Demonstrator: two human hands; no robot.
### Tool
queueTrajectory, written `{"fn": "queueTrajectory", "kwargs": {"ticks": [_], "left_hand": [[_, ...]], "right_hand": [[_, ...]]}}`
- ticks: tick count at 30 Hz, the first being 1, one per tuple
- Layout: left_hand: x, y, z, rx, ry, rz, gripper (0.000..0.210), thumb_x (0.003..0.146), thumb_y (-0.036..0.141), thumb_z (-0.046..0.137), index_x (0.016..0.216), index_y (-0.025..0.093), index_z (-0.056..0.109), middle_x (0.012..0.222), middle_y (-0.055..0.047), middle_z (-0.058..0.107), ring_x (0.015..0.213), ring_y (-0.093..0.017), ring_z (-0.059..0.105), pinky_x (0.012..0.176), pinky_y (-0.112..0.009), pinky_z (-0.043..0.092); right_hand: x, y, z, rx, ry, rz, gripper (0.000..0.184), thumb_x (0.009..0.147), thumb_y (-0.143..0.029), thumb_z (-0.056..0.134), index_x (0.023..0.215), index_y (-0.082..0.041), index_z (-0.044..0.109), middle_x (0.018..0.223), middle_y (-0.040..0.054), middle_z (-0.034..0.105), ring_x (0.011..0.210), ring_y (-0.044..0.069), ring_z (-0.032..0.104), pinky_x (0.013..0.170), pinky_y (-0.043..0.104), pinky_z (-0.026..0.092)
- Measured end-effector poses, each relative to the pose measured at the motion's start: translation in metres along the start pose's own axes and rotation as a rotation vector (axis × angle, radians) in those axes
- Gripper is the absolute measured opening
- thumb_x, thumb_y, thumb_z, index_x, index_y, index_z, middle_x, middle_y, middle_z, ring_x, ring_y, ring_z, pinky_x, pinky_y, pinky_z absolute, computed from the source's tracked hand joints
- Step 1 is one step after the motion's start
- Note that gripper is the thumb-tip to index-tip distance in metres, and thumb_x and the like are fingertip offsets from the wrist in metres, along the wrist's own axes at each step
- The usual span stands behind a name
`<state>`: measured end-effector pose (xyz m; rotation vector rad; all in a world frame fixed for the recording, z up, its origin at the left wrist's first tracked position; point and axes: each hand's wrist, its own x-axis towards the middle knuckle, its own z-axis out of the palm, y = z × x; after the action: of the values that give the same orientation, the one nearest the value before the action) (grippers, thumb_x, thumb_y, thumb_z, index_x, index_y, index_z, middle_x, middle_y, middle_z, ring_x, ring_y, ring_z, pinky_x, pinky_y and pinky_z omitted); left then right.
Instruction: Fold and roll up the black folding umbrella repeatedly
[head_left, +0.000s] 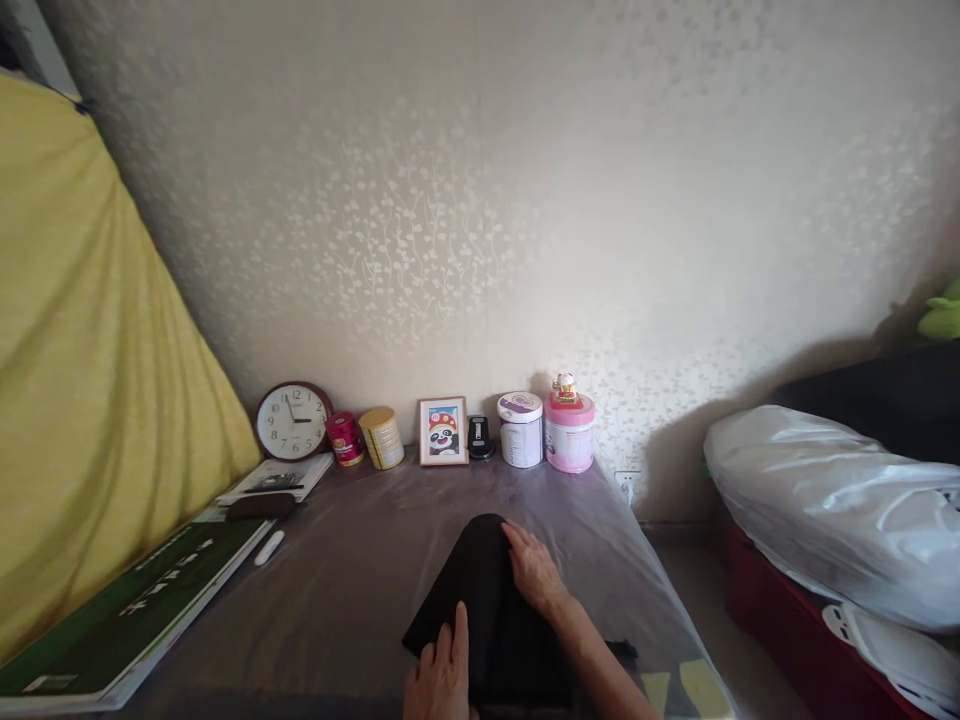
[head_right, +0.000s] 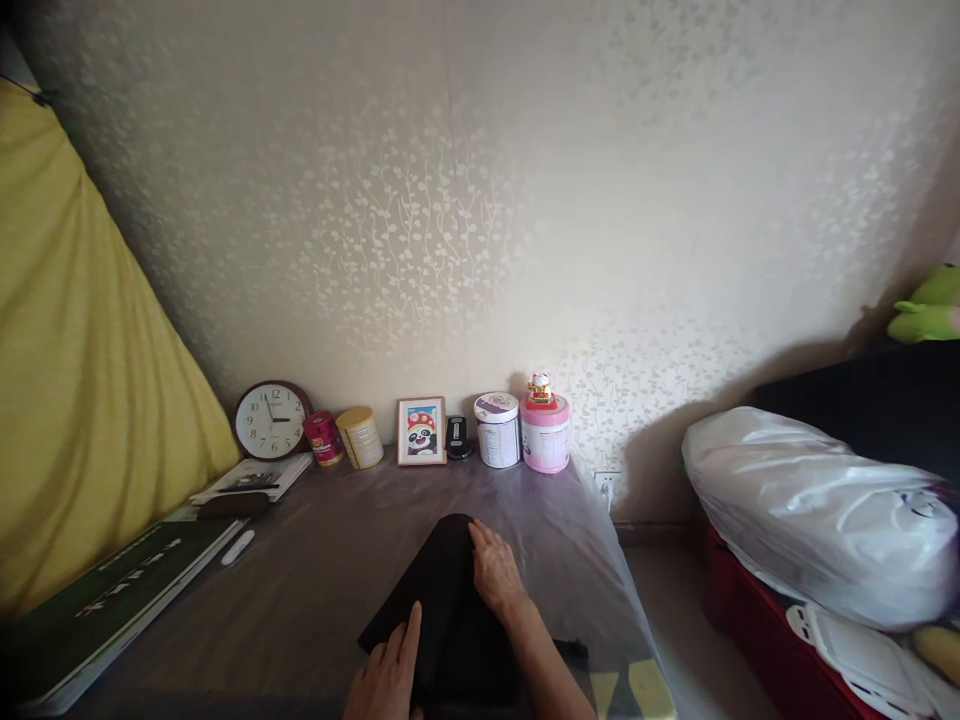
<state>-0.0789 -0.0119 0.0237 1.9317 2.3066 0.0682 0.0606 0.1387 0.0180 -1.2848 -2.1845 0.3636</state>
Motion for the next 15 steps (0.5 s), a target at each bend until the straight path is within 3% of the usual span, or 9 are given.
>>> {"fn": "queueTrajectory", "kwargs": {"ticks": [4, 6, 8, 10, 12, 15], "left_hand": [[-0.003, -0.005, -0.009, 0.013, 0.004, 0.008, 0.094, 0.057, 0.000, 0.049, 0.139, 0.024, 0.010, 0.127, -0.012, 0.053, 0.111, -0.032, 0.051, 0.086, -0.046, 0.042], [-0.003, -0.008, -0.011, -0.021, -0.028, 0.008, 0.091, 0.061, 0.002, 0.047, 0.139, 0.025, 0.006, 0.131, -0.015, 0.049, 0.105, -0.030, 0.055, 0.078, -0.040, 0.045], [-0.003, -0.011, -0.013, -0.103, -0.064, 0.014, 0.087, 0.065, 0.004, 0.042, 0.140, 0.025, 0.003, 0.137, -0.018, 0.041, 0.088, -0.024, 0.063, 0.065, -0.032, 0.047], [-0.002, -0.014, -0.019, -0.238, -0.068, 0.022, 0.084, 0.066, 0.004, 0.039, 0.141, 0.022, 0.005, 0.139, -0.021, 0.036, 0.075, -0.018, 0.064, 0.059, -0.028, 0.045], [-0.001, -0.018, -0.029, -0.437, -0.064, 0.013, 0.083, 0.065, 0.006, 0.042, 0.141, 0.019, 0.012, 0.133, -0.020, 0.045, 0.073, -0.015, 0.064, 0.060, -0.025, 0.044], [-0.004, -0.029, -0.048, -0.847, -0.167, -0.043, 0.076, 0.065, 0.016, 0.045, 0.137, 0.017, 0.022, 0.094, -0.008, 0.067, 0.057, -0.012, 0.059, 0.050, -0.022, 0.041]], "right_hand": [[-0.012, 0.021, -0.010, 0.010, 0.072, 0.145, 0.036, 0.079, -0.012, 0.038, 0.106, -0.016, 0.062, 0.118, 0.0110, 0.060, 0.111, 0.021, 0.054, 0.098, 0.036, 0.038], [-0.018, 0.029, -0.017, 0.083, 0.133, 0.135, 0.033, 0.079, -0.015, 0.038, 0.100, -0.018, 0.064, 0.114, 0.0091, 0.062, 0.108, 0.021, 0.055, 0.098, 0.035, 0.039], [-0.025, 0.036, -0.023, 0.183, 0.156, 0.158, 0.031, 0.078, -0.019, 0.038, 0.094, -0.020, 0.065, 0.106, 0.0076, 0.066, 0.102, 0.020, 0.058, 0.093, 0.034, 0.042], [-0.033, 0.043, -0.028, 0.288, 0.151, 0.212, 0.030, 0.077, -0.025, 0.039, 0.090, -0.020, 0.065, 0.097, 0.0068, 0.068, 0.094, 0.021, 0.062, 0.087, 0.033, 0.046], [-0.039, 0.049, -0.031, 0.380, 0.150, 0.276, 0.031, 0.075, -0.030, 0.039, 0.088, -0.020, 0.065, 0.091, 0.0066, 0.069, 0.089, 0.022, 0.063, 0.084, 0.034, 0.047], [-0.043, 0.054, -0.038, 0.511, 0.170, 0.345, 0.033, 0.073, -0.036, 0.041, 0.087, -0.019, 0.066, 0.088, 0.0068, 0.070, 0.089, 0.023, 0.063, 0.082, 0.036, 0.048]]}}
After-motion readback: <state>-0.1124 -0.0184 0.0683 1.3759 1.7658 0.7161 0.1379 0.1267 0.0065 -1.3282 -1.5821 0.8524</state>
